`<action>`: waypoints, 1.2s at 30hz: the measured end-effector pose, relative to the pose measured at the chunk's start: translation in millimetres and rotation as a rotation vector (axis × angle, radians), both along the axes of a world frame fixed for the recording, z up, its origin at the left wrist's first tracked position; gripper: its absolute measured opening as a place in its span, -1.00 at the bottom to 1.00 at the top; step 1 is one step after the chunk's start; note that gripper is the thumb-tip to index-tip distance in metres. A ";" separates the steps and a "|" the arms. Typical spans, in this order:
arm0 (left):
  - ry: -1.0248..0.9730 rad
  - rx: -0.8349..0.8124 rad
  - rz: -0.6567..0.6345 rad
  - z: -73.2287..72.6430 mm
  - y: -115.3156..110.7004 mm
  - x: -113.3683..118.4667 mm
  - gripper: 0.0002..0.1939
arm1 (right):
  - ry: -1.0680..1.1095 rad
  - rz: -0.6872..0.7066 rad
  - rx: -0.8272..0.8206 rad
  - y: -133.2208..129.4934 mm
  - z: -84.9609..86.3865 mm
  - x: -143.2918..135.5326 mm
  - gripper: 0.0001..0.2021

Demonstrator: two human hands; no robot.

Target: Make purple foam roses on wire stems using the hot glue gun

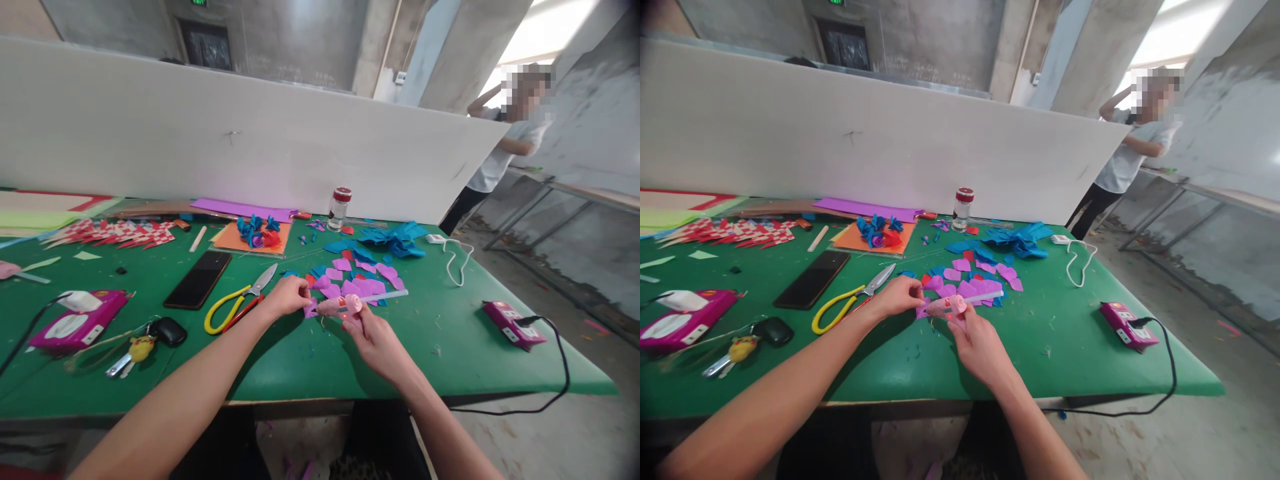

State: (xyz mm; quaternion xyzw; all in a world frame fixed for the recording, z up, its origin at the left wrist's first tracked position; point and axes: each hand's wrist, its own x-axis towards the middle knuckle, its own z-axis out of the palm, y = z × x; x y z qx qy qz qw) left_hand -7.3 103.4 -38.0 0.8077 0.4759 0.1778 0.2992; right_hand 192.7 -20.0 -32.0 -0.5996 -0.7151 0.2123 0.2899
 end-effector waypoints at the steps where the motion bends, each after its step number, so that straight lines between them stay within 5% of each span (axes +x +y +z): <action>1: 0.000 -0.002 0.000 0.1 0.1 0.0 -0.95 | -0.012 0.001 0.010 0.2 -0.9 -1.3 -0.68; 36: 0.021 0.017 0.005 -0.2 0.6 -0.3 -0.96 | -0.180 0.001 0.006 1.3 2.8 -0.4 -0.71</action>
